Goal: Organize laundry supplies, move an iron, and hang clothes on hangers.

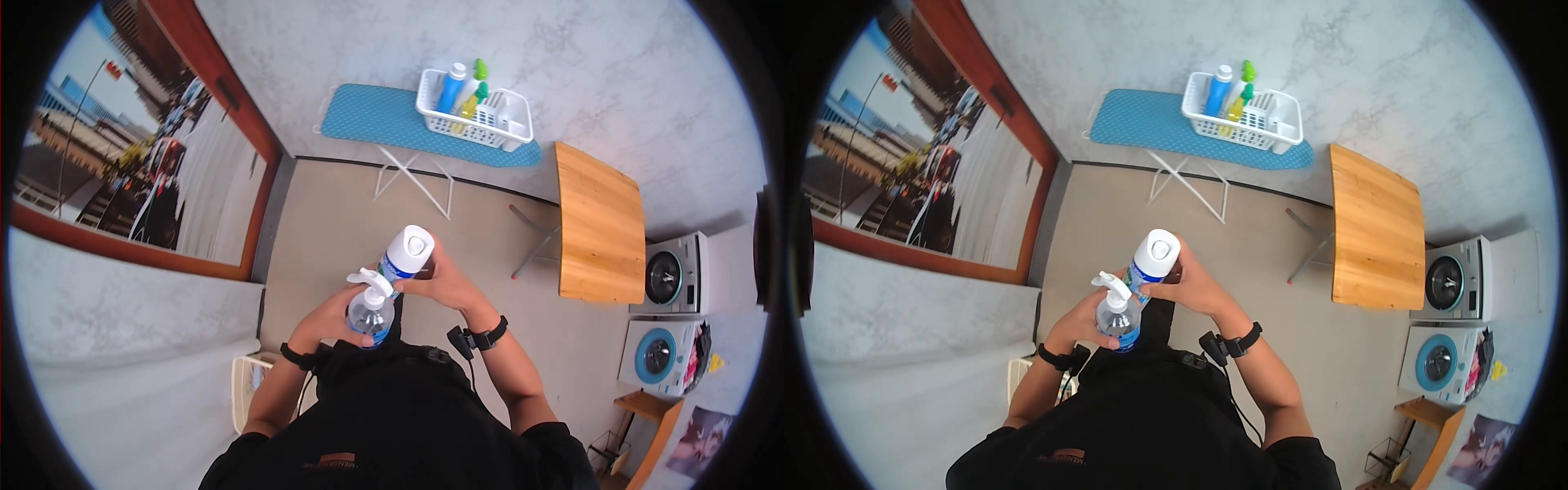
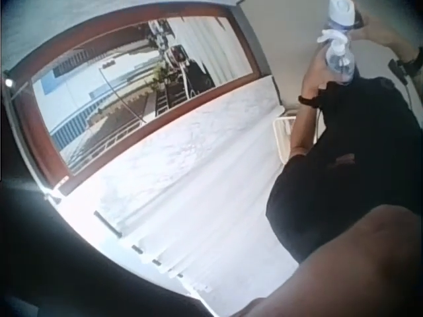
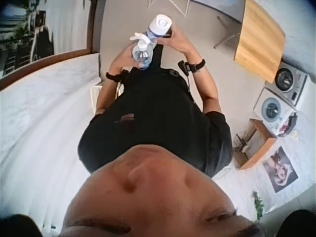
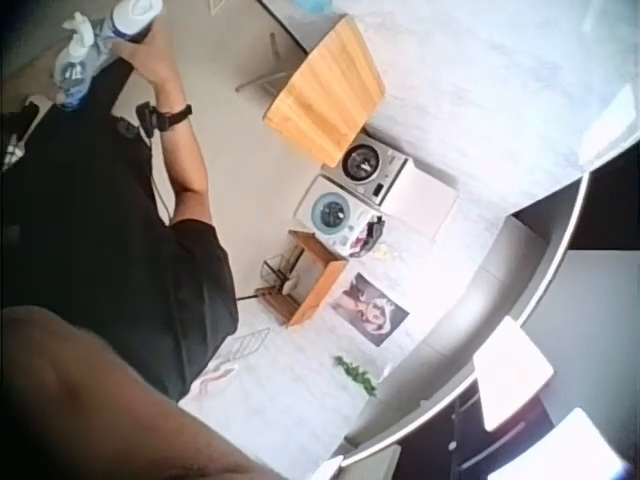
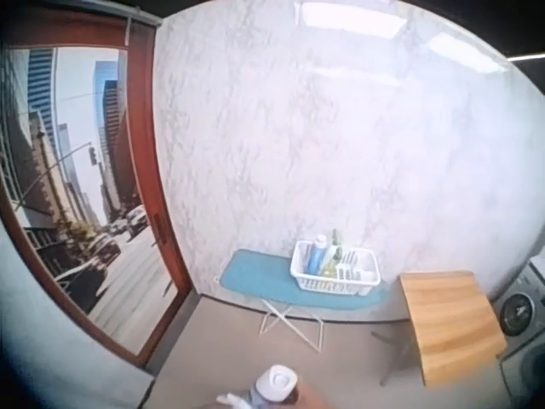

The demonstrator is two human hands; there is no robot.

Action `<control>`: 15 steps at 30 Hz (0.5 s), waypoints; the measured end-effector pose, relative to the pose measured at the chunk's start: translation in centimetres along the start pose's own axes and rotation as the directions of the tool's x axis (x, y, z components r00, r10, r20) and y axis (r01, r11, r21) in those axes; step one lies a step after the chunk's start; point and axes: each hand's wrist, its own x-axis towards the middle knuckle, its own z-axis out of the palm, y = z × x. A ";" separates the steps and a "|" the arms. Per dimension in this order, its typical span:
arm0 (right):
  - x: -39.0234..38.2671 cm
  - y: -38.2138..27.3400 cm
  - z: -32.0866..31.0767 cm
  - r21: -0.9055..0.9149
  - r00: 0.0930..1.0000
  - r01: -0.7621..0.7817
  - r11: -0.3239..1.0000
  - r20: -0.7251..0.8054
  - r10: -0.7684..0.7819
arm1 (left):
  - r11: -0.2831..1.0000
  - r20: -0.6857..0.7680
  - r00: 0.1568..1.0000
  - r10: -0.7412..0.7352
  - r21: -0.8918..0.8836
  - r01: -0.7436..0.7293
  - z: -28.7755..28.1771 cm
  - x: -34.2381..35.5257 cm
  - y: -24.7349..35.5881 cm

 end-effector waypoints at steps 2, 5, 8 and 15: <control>0.9 -2.7 -2.4 -0.063 0.996 -0.029 0.998 -0.086 0.023 | 0.999 0.039 0.999 0.034 -0.005 -0.034 -1.0 4.1 0.6; 2.9 -5.0 -6.4 -0.076 0.987 -0.013 0.997 -0.158 0.000 | 0.999 0.084 0.995 0.043 -0.007 -0.043 -3.3 10.1 1.7; 5.3 -6.4 -10.2 -0.100 0.965 0.029 0.995 -0.256 -0.054 | 0.980 0.092 0.977 0.190 0.035 -0.194 -6.9 15.5 1.8; 9.9 -10.4 -19.9 -0.226 0.811 0.152 0.962 -0.528 -0.251 | 0.998 -0.218 0.975 0.044 0.062 -0.031 -12.9 24.6 5.8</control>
